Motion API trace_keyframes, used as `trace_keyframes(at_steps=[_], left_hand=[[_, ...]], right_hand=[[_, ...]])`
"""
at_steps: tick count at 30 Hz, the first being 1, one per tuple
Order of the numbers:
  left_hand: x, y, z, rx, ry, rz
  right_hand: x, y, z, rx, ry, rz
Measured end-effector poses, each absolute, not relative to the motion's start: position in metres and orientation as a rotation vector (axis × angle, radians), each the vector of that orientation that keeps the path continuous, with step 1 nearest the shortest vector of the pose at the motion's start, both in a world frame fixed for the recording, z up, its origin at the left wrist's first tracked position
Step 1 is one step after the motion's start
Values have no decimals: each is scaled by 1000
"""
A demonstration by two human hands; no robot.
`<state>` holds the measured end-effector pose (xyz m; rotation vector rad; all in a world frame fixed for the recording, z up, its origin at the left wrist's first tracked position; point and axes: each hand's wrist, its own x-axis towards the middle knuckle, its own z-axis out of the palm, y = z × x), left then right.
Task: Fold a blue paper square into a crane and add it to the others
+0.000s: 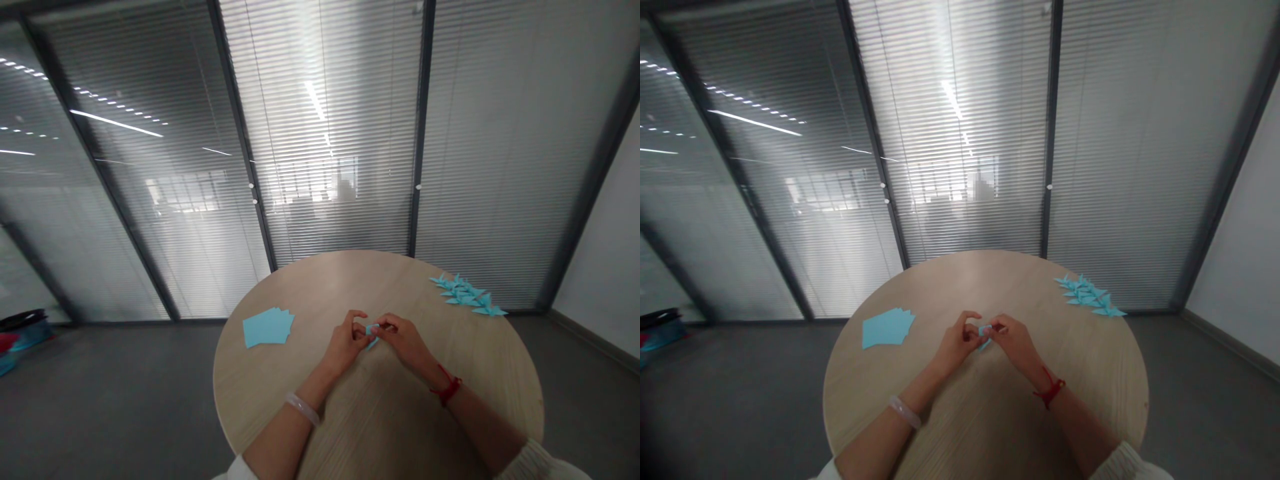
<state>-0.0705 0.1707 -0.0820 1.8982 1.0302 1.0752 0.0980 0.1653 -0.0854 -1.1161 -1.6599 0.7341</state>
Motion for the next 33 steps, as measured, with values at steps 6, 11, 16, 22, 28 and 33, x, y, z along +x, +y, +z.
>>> trace_keyframes(at_steps=[6,11,16,22,28,33], left_hand=[[-69,169,-81,1822,982,1037],[-68,169,-82,1810,969,999],[-69,171,-88,1697,889,935],[-72,171,-83,1781,935,1003],[-74,169,-72,2037,1036,1131],[-78,169,-70,2041,1094,1217]], right_hand=[[99,167,-86,-1097,-1672,780],[100,169,-89,-1097,-1692,766],[101,169,-87,-1084,-1631,778],[102,173,-88,-1085,-1508,930],[104,176,-89,-1004,-1250,1068],[101,170,-84,-947,-1180,1173]])
